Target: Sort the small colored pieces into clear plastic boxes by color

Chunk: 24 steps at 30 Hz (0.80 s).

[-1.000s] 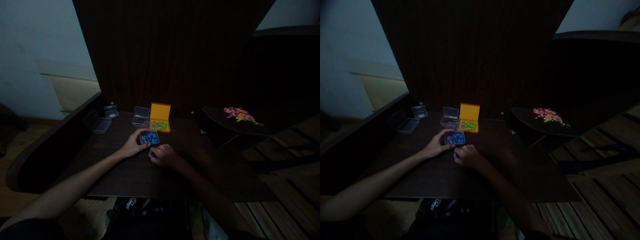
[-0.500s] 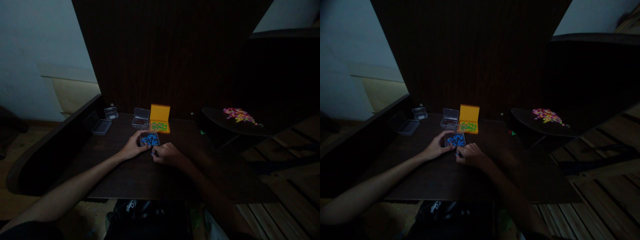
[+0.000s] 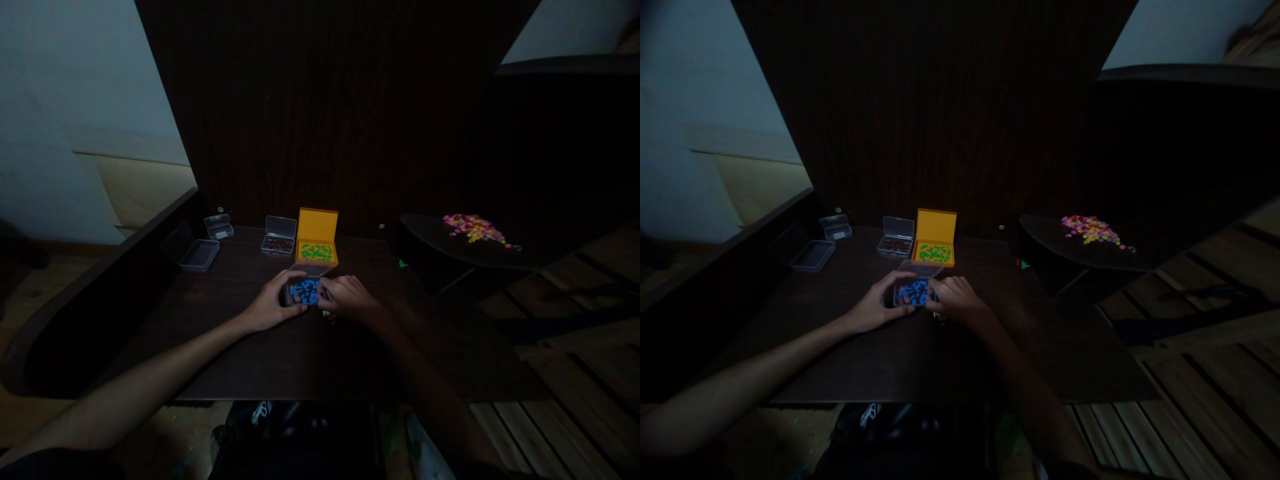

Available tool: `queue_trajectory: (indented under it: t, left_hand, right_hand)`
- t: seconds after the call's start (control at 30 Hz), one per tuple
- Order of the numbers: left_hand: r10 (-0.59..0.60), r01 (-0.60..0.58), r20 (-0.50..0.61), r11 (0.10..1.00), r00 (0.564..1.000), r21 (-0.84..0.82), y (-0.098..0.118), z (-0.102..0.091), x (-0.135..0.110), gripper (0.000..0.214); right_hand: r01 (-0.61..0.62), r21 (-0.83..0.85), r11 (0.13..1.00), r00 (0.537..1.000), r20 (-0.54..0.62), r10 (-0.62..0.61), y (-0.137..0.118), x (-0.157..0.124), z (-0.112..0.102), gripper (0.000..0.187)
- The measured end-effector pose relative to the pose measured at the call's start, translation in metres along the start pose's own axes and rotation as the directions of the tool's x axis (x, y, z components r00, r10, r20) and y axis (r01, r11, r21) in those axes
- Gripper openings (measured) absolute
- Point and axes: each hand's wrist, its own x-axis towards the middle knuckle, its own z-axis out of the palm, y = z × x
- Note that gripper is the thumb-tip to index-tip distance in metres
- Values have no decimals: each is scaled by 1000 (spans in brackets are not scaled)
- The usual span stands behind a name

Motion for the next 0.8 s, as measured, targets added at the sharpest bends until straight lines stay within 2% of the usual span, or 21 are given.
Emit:
queue_trajectory:
  t: [0.2, 0.37, 0.53, 0.8]
  left_hand:
    - [25, -25, 17, 999, 1000, 35, 1, 1, -1, 58]
    - [46, -50, 42, 995, 998, 83, 7, 0, -1, 55]
    - [53, -58, 51, 993, 997, 100, 12, 0, -1, 55]
    - [39, -41, 32, 996, 999, 82, 11, -1, 0, 55]
  right_hand:
    - [-36, -49, 998, 998, 52, 38, 2, 2, 4, 30]
    - [-41, -47, 998, 998, 36, 43, 1, 3, 5, 29]
    - [-39, -4, 999, 999, 2, 39, -1, 4, 5, 27]
    - [-11, 67, 998, 1000, 28, 9, 0, 2, 0, 25]
